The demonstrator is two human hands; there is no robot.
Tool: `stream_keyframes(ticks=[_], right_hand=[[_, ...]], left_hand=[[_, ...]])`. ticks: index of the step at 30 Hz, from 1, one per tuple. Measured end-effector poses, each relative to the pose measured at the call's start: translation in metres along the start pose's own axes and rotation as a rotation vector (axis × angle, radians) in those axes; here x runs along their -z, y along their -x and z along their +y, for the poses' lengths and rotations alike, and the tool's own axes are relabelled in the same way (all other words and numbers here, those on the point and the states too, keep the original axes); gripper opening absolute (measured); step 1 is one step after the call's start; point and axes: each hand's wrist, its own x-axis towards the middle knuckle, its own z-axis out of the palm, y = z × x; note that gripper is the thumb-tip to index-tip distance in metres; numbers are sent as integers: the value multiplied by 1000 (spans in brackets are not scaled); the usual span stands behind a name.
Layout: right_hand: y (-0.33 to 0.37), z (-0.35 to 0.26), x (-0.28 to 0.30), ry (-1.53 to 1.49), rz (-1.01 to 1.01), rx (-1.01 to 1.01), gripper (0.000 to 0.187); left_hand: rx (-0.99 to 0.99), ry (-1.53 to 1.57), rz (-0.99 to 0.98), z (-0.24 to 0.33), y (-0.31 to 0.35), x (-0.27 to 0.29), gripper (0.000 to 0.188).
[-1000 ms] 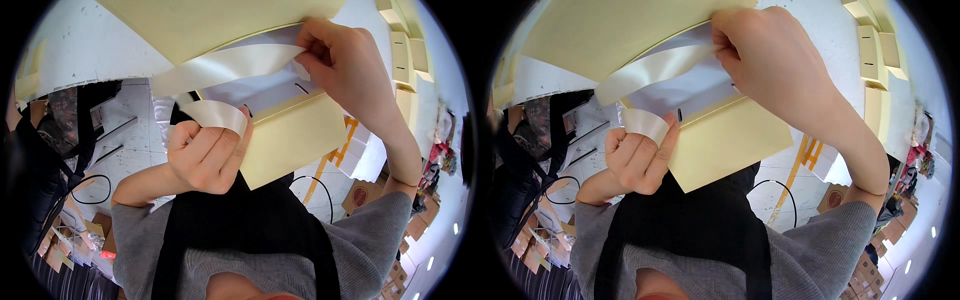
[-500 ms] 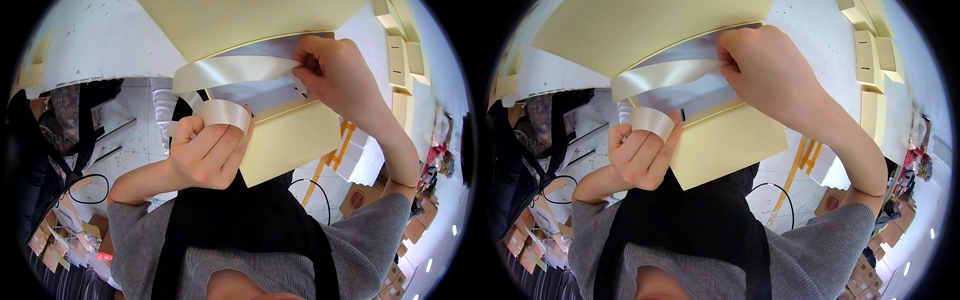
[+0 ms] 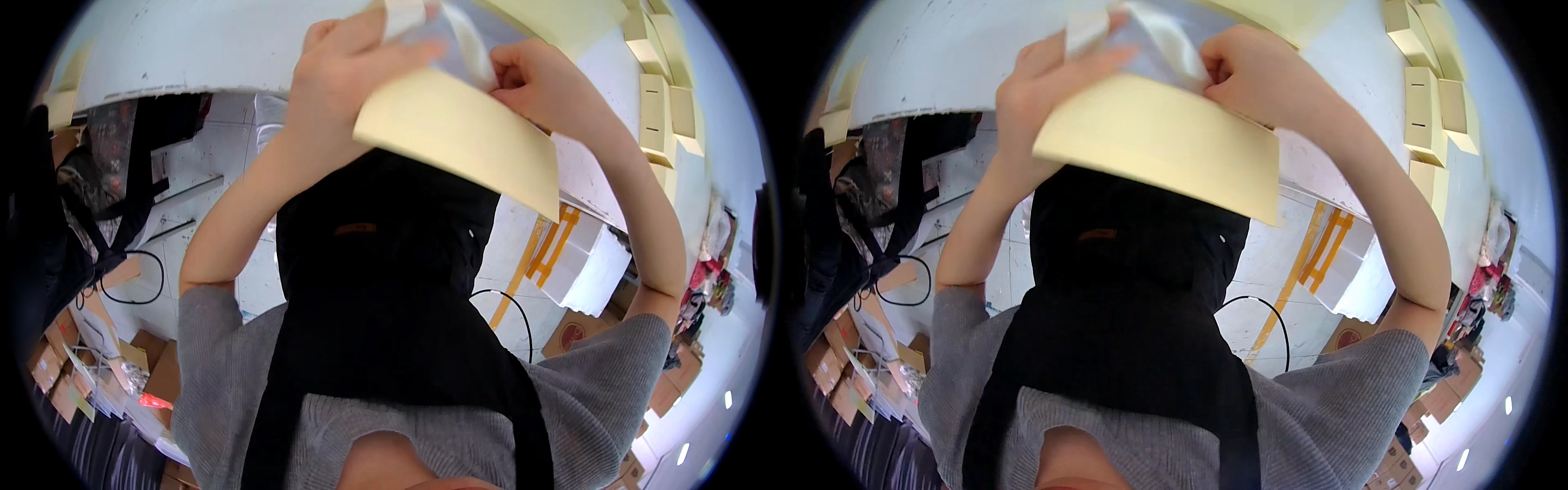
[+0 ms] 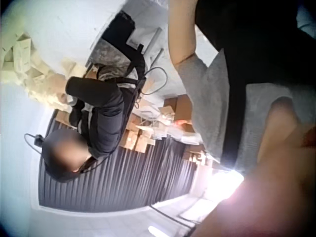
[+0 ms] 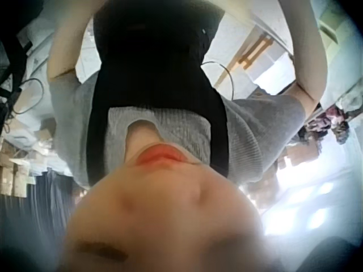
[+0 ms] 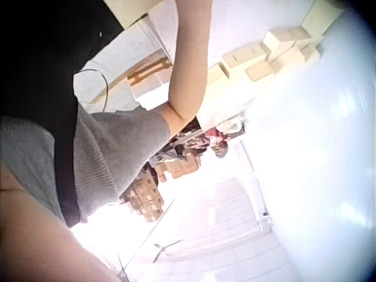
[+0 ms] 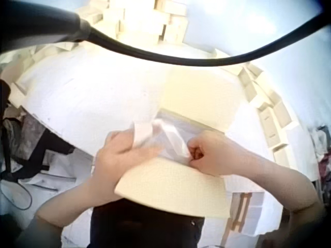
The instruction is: The person assembles small yellow boxes by folding flaps and inserting white ribbons through slots. They repeatedly open and close the boxes to adjust the ribbon placement and then set the finished boxes aside on the table.
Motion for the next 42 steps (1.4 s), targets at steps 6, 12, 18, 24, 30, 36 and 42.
stream_keyframes(ticks=[6,12,18,24,30,36,42], right_hand=[[-1,1,8,-15,-31,-102,11],[-11,16,18,-20,-133,-56,8],[-13,16,19,-42,-135,-54,12],[-19,31,20,-24,-66,21,18],[-35,29,-4,33,188,122,17],[-46,7,1,81,474,254,13],[-70,-13,17,-754,461,188,33]], left_hand=[[288,-59,711,11,60,-56,43],[38,-155,258,71,75,-70,29],[107,-190,337,70,17,-124,23],[69,27,233,65,3,-122,13],[-285,102,-414,97,69,-102,12],[-318,434,-697,99,115,-121,9],[-176,685,-771,92,114,-133,9]])
